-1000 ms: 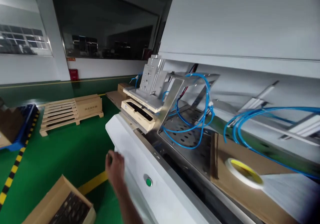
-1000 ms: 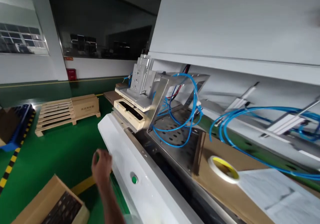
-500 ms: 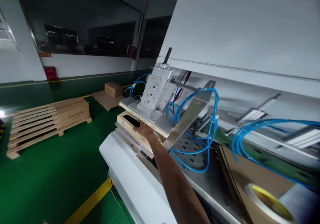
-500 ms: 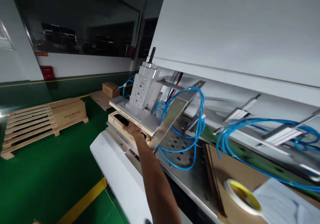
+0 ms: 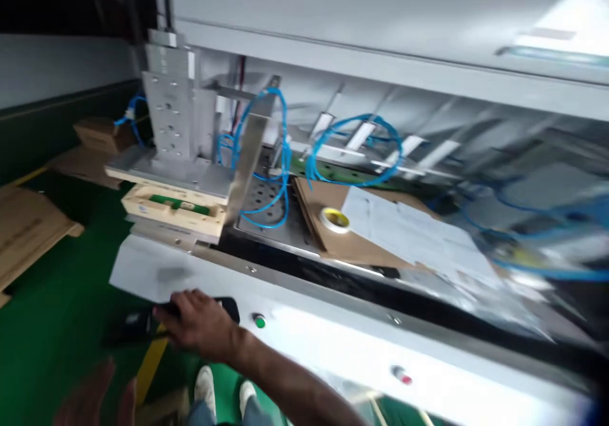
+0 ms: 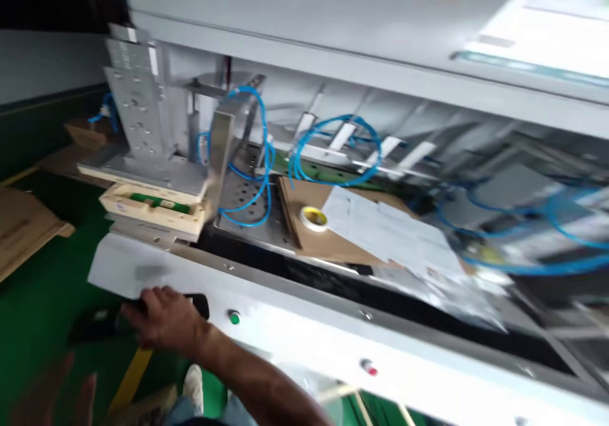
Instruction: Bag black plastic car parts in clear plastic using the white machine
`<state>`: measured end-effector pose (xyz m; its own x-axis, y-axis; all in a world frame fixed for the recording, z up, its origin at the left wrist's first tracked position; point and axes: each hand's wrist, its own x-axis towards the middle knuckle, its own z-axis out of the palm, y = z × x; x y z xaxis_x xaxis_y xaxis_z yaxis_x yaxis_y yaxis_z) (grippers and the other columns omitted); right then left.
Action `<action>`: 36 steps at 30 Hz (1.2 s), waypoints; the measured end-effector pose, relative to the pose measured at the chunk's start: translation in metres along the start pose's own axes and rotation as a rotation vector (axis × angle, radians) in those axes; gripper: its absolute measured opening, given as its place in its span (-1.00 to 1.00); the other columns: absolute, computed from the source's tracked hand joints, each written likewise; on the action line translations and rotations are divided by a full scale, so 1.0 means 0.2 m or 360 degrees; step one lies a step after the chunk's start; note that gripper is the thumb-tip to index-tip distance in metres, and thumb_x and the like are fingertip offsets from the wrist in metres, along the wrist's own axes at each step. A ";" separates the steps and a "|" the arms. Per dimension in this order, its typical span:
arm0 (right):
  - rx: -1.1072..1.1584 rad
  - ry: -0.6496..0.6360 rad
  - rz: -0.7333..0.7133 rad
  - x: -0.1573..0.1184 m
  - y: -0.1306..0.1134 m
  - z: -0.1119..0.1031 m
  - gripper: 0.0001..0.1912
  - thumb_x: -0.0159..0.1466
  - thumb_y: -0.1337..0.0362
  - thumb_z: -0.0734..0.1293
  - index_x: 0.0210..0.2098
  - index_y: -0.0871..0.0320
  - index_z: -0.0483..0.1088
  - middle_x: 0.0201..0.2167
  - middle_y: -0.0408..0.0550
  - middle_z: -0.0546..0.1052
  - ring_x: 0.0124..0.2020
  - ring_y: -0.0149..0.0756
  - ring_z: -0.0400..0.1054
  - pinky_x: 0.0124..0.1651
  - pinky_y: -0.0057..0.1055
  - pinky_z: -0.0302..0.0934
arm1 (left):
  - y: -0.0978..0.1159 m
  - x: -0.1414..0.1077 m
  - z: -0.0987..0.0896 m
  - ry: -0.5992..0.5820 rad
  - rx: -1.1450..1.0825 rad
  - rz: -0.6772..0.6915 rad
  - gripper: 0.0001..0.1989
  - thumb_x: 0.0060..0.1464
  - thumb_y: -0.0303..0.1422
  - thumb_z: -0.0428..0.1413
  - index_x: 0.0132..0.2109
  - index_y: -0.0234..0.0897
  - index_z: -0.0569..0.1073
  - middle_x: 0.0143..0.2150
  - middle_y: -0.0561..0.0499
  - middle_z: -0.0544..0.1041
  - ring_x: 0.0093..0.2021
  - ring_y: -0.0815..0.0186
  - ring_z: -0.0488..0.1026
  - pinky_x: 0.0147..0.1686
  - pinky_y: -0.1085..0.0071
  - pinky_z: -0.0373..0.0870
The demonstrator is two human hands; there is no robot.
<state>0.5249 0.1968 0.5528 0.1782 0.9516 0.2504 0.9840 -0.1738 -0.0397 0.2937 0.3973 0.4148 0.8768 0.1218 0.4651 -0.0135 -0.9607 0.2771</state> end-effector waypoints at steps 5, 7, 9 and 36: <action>-0.0036 0.0015 0.0107 -0.45 -0.19 -0.12 -0.75 0.50 0.13 0.24 -0.02 0.13 0.47 -0.10 0.03 0.51 -0.30 -0.27 0.36 -0.23 -0.29 0.29 | 0.29 0.40 0.09 -0.0255 -0.0194 0.0679 -0.13 0.28 0.07 0.12 0.58 0.00 -0.01 0.25 -0.23 0.57 0.17 -0.19 0.57 0.04 -0.14 0.59; -0.0103 0.0011 0.0221 -0.60 -0.20 -0.22 -0.76 0.50 0.18 0.24 0.02 0.12 0.47 -0.06 0.05 0.53 -0.27 -0.28 0.38 -0.19 -0.29 0.30 | 0.44 0.49 0.12 -0.0372 -0.0305 0.0785 -0.11 0.29 0.08 0.10 0.58 -0.11 -0.02 0.14 -0.25 0.63 0.03 -0.10 0.64 -0.06 0.02 0.64; -0.0152 0.0089 0.0361 -0.74 -0.20 -0.30 -0.72 0.50 0.17 0.26 0.11 0.12 0.45 -0.01 0.07 0.55 -0.12 -0.23 0.44 -0.04 -0.25 0.33 | 0.57 0.55 0.16 -0.0418 -0.0365 0.0813 -0.19 0.34 0.01 0.08 0.56 -0.13 0.02 0.01 -0.23 0.66 -0.09 -0.02 0.67 -0.14 0.12 0.65; -0.0315 0.0825 0.1528 -1.83 -0.04 0.07 -0.72 0.52 0.36 0.22 0.04 0.08 0.56 -0.02 -0.01 0.66 0.06 -0.20 0.44 0.12 -0.19 0.23 | 1.52 1.25 0.55 -0.0491 -0.0424 0.1230 -0.53 0.27 -0.12 0.25 0.21 -0.22 0.42 -0.09 -0.11 0.54 -0.07 0.05 0.50 -0.07 0.16 0.48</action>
<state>0.4510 -0.1471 0.4471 0.7968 0.1862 0.5748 0.4116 -0.8637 -0.2908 0.5619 0.1080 0.5229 0.6660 -0.6497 0.3664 -0.7362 -0.6515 0.1830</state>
